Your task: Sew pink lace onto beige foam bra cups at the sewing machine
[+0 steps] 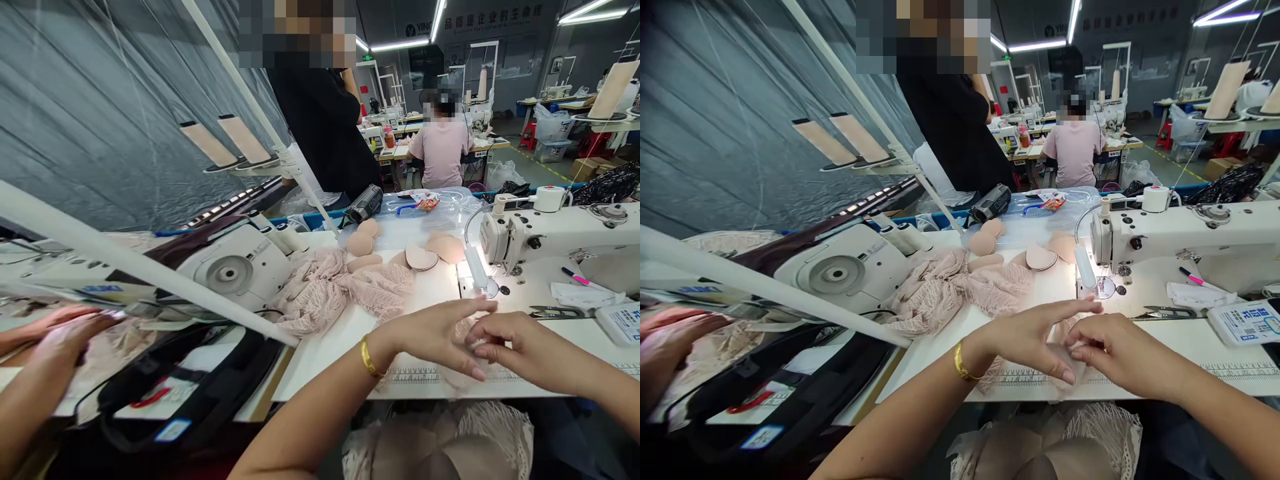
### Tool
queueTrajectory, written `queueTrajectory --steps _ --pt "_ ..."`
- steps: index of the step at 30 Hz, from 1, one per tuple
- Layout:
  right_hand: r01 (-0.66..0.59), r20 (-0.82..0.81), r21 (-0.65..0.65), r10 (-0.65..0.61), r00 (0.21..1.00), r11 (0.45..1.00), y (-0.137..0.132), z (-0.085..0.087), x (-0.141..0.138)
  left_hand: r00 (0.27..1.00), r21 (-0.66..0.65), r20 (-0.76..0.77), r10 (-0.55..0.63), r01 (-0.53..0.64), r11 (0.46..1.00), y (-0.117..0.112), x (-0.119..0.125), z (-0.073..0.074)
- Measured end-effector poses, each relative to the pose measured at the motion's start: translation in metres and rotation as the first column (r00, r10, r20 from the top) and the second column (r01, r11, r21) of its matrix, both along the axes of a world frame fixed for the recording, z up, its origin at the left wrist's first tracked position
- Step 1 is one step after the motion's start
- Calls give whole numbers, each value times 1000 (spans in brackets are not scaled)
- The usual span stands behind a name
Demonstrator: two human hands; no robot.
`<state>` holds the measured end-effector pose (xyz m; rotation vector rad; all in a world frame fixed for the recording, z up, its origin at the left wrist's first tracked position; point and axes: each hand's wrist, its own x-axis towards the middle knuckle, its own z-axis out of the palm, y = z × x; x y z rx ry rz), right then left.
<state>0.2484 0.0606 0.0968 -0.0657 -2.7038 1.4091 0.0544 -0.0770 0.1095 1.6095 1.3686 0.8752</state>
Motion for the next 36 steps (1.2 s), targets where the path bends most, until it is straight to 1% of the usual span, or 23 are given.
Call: queueTrajectory --steps 2,4,5,6,7,8,9,10,11,12,13,15,16,17,19,21,22,24,26,28,30,33,36 --pt "-86 -53 160 95 994 983 0 16 1 993 -29 63 -100 102 994 9 6 1" --pt "-59 -148 348 117 982 936 3 25 2 989 -71 109 -98 106 992 14 5 2" --pt "3 -216 450 106 971 893 4 28 2 993 -70 105 -46 54 996 14 2 4" --pt "90 -293 543 88 952 835 5 28 2 996 -37 75 37 -34 999 13 -1 5" --pt "190 -375 612 71 924 767 6 28 2 991 33 19 132 -133 991 11 -4 6" --pt "285 -457 651 63 887 703 6 25 1 971 138 -64 229 -218 966 9 -7 7" --pt "364 -530 662 66 845 655 6 20 0 933 262 -175 313 -262 929 6 -10 8" --pt "420 -591 654 78 803 629 7 13 -2 875 375 -305 375 -251 892 2 -11 7" --pt "453 -635 636 90 767 625 8 4 -4 799 451 -447 403 -188 873 -1 -11 5" --pt "458 -659 614 99 745 643 11 -7 -7 706 479 -585 400 -97 872 -3 -10 2" --pt "437 -659 593 97 746 676 15 -19 -10 608 466 -702 371 -2 885 -5 -8 -2" --pt "325 -574 548 64 816 771 28 -45 -17 461 374 -847 267 158 914 -4 -3 -14" --pt "253 -504 521 55 862 815 36 -58 -20 419 332 -881 220 216 918 -1 -1 -20" --pt "208 -448 506 49 893 837 45 -69 -22 396 303 -900 183 263 916 5 1 -27" --pt "129 -330 476 41 943 870 61 -86 -26 377 271 -915 143 312 911 20 -1 -41" --pt "88 -274 484 56 960 871 76 -96 -27 365 251 -922 131 303 920 37 -6 -56" --pt "79 -276 517 79 958 852 82 -99 -26 369 244 -921 127 291 925 45 -9 -63" --pt "96 -319 609 132 938 788 91 -102 -24 394 258 -908 143 256 932 55 -14 -76" --pt "120 -328 679 153 932 725 96 -103 -20 421 307 -886 196 214 927 57 -15 -87" --pt "116 -301 708 149 942 696 98 -101 -16 435 372 -859 270 167 913 54 -14 -95" --pt "103 -290 716 160 944 691 98 -100 -13 453 423 -833 317 155 893 51 -11 -99" --pt "94 -304 704 180 935 704 98 -98 -12 483 467 -808 338 174 867 50 -9 -104" --pt "76 -288 694 179 941 716 99 -96 -12 486 508 -786 382 155 847 53 -7 -107"
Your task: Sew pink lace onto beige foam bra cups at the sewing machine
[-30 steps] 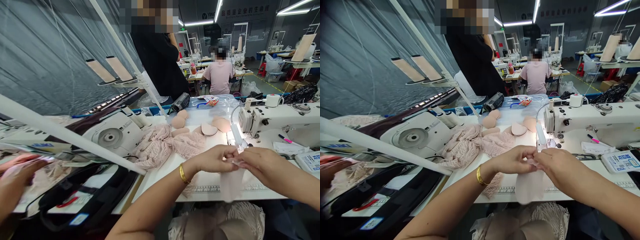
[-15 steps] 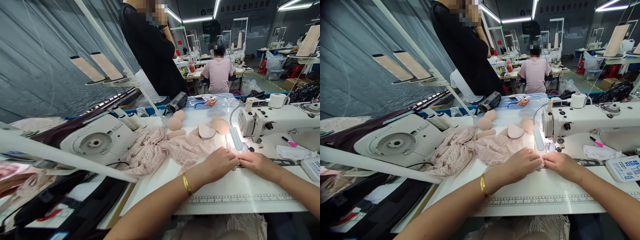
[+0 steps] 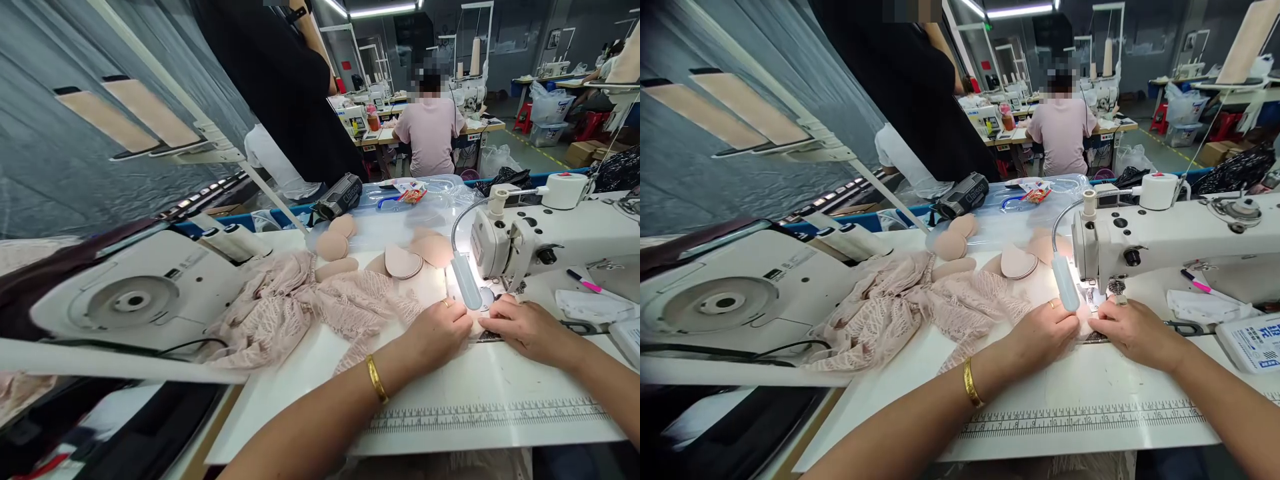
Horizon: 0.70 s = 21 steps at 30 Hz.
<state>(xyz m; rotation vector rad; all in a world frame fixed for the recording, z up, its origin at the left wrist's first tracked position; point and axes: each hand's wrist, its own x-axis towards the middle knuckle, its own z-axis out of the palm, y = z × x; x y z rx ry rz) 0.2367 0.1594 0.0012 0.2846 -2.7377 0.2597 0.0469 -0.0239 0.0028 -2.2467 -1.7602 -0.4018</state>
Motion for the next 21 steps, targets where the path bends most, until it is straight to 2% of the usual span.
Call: queueTrajectory --steps 9,14,21 --pt "-3 60 -76 7 998 997 2 -2 2 999 -49 39 11 -9 999 6 4 1" --pt "-4 89 -94 12 996 996 2 -2 2 992 -77 127 7 3 997 6 4 -1" --pt "87 132 -118 -71 989 989 1 -7 1 975 -20 215 -54 59 998 9 1 -10"
